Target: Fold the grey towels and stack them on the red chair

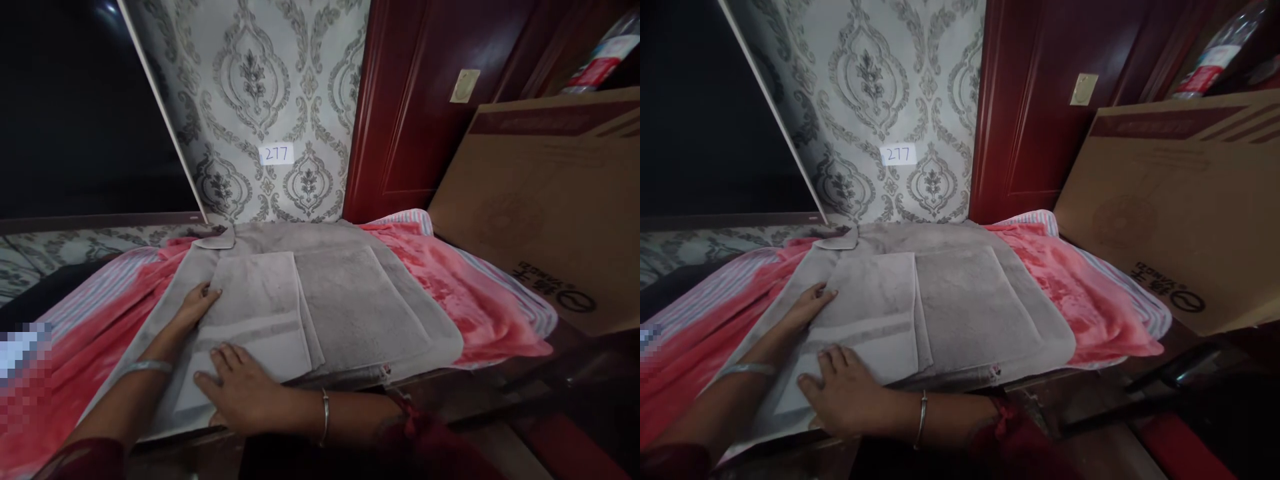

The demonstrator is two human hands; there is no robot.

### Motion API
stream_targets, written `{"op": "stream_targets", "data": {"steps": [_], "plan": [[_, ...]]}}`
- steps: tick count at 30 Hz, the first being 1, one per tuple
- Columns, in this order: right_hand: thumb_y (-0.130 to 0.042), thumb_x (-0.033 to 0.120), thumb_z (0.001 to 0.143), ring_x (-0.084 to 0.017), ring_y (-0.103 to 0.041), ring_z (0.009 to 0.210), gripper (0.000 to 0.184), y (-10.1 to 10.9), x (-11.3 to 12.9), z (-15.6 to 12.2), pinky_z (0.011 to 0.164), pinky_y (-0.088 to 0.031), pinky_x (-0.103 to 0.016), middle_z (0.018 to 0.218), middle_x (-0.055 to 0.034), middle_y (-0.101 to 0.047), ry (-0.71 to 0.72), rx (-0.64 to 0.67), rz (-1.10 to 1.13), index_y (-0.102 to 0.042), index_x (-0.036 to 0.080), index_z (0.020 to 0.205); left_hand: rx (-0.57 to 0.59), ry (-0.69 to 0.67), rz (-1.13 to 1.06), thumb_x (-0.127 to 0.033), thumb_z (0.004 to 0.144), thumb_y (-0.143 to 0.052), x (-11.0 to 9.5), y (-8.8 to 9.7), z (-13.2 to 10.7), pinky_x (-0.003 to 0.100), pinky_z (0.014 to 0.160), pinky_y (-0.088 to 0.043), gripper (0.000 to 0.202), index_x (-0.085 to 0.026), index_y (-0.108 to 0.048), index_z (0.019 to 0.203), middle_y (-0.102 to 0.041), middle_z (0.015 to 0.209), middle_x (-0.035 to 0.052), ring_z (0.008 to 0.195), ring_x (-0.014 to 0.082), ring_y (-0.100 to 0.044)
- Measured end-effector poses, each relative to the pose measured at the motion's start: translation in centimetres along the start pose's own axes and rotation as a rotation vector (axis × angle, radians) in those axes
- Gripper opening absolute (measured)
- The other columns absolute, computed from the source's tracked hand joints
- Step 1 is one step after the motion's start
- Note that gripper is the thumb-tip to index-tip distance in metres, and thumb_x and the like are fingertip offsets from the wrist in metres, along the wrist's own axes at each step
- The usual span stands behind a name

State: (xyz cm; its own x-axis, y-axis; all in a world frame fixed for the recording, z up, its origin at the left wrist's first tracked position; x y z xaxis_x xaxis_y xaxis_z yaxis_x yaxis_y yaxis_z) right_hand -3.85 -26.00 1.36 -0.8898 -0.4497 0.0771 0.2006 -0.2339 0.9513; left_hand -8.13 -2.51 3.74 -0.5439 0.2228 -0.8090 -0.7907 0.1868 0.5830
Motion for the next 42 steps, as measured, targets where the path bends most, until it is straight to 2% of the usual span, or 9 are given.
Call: {"op": "stream_targets", "data": {"steps": [3,7,12,16,20,26,29,33,42], "plan": [[-0.049,0.047,0.103,-0.023,-0.051,0.136,0.052,2.3,-2.9,-1.1,0.114,-0.041,-0.038,0.145,-0.0129,-0.058,0.027,-0.004,0.143,-0.048,0.019,0.147,0.05,-0.021,0.382,-0.035,0.083,-0.061,-0.4,-0.7,1.0,0.044,0.096,-0.054,0.058,-0.007,-0.059,0.134,-0.07,0.122,0.0226,0.115,0.0356,-0.067],[-0.046,0.043,0.105,-0.024,-0.04,0.146,0.054,5.2,-10.1,-3.4,0.122,-0.03,-0.043,0.155,-0.0135,-0.049,-0.28,-0.086,0.141,-0.045,0.017,0.152,0.078,-0.31,0.759,-0.035,0.089,-0.052,-4.6,-3.2,1.1,0.047,0.109,-0.044,0.069,-0.008,-0.041,0.152,-0.05,0.15,0.025,0.137,0.0381,-0.051],[-0.045,0.047,0.104,-0.03,-0.019,0.156,0.065,3.5,-16.4,-7.1,0.123,-0.022,-0.056,0.168,-0.0144,-0.025,-0.527,0.047,0.08,-0.033,0.017,0.16,0.31,-0.49,0.769,-0.032,0.096,-0.044,-9.3,-11.2,-1.0,0.05,0.121,-0.026,0.061,-0.011,-0.04,0.154,-0.033,0.164,0.0209,0.153,0.0332,-0.03],[-0.041,0.045,0.105,-0.025,-0.02,0.156,0.061,2.0,-17.6,-9.4,0.124,-0.021,-0.052,0.167,-0.0125,-0.028,-0.507,0.095,0.099,-0.033,0.02,0.16,0.279,-0.555,0.776,-0.035,0.1,-0.037,-10.0,-15.6,-2.5,0.063,0.121,-0.016,0.058,-0.015,-0.042,0.155,-0.032,0.165,0.0191,0.154,0.0364,-0.024],[-0.046,0.043,0.103,-0.027,-0.022,0.155,0.058,3.1,-20.4,-13.3,0.123,-0.02,-0.055,0.166,-0.0101,-0.031,-0.609,0.12,0.059,-0.039,0.026,0.158,0.211,-0.613,0.783,-0.039,0.102,-0.032,-9.2,-16.4,-2.9,0.065,0.12,-0.018,0.059,-0.018,-0.042,0.156,-0.034,0.164,0.0173,0.153,0.0373,-0.027],[-0.039,0.037,0.104,-0.033,-0.021,0.155,0.061,7.1,-27.1,-22.5,0.121,-0.023,-0.054,0.168,-0.0149,-0.024,-1.12,0.127,-0.11,-0.031,0.019,0.161,0.2,-0.607,0.816,-0.046,0.101,-0.036,-9.0,-16.1,-2.3,0.061,0.121,-0.019,0.06,-0.021,-0.043,0.156,-0.035,0.164,0.015,0.153,0.0361,-0.027],[-0.038,0.039,0.105,-0.032,-0.024,0.154,0.063,7.9,-28.5,-24.7,0.121,-0.025,-0.049,0.168,-0.017,-0.024,-1.219,0.164,-0.087,-0.029,0.015,0.162,0.187,-0.607,0.846,-0.045,0.102,-0.036,-9.2,-16.2,-2.5,0.061,0.121,-0.02,0.061,-0.02,-0.042,0.156,-0.035,0.164,0.0151,0.153,0.0358,-0.028],[-0.039,0.039,0.104,-0.032,-0.015,0.156,0.063,8.4,-29.3,-23.0,0.123,-0.02,-0.052,0.17,-0.0156,-0.019,-1.185,0.114,-0.136,-0.03,0.016,0.162,0.188,-0.614,0.864,-0.044,0.101,-0.035,-9.3,-16.2,-2.6,0.063,0.12,-0.022,0.061,-0.018,-0.04,0.157,-0.036,0.163,0.0168,0.153,0.0366,-0.028],[-0.039,0.044,0.105,-0.031,-0.018,0.156,0.059,6.5,-31.3,-10.0,0.123,-0.019,-0.057,0.169,-0.0107,-0.024,-0.738,0.084,-0.06,-0.035,0.023,0.16,0.209,-0.613,0.84,-0.042,0.101,-0.037,-9.4,-15.9,-2.7,0.064,0.12,-0.021,0.058,-0.026,-0.041,0.157,-0.036,0.164,0.0071,0.153,0.0382,-0.026]]}}
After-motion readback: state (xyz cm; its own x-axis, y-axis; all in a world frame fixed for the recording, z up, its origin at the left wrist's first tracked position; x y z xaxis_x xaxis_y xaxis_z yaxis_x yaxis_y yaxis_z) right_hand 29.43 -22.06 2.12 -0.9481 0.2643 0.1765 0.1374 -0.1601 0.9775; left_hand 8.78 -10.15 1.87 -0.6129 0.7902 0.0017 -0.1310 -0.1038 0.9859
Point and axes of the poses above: each hand's wrist, its own z-axis towards the middle knuckle, its own y-axis out of the back of the hand, x = y × z, the point moved 5 cm from there along z, towards the middle knuckle
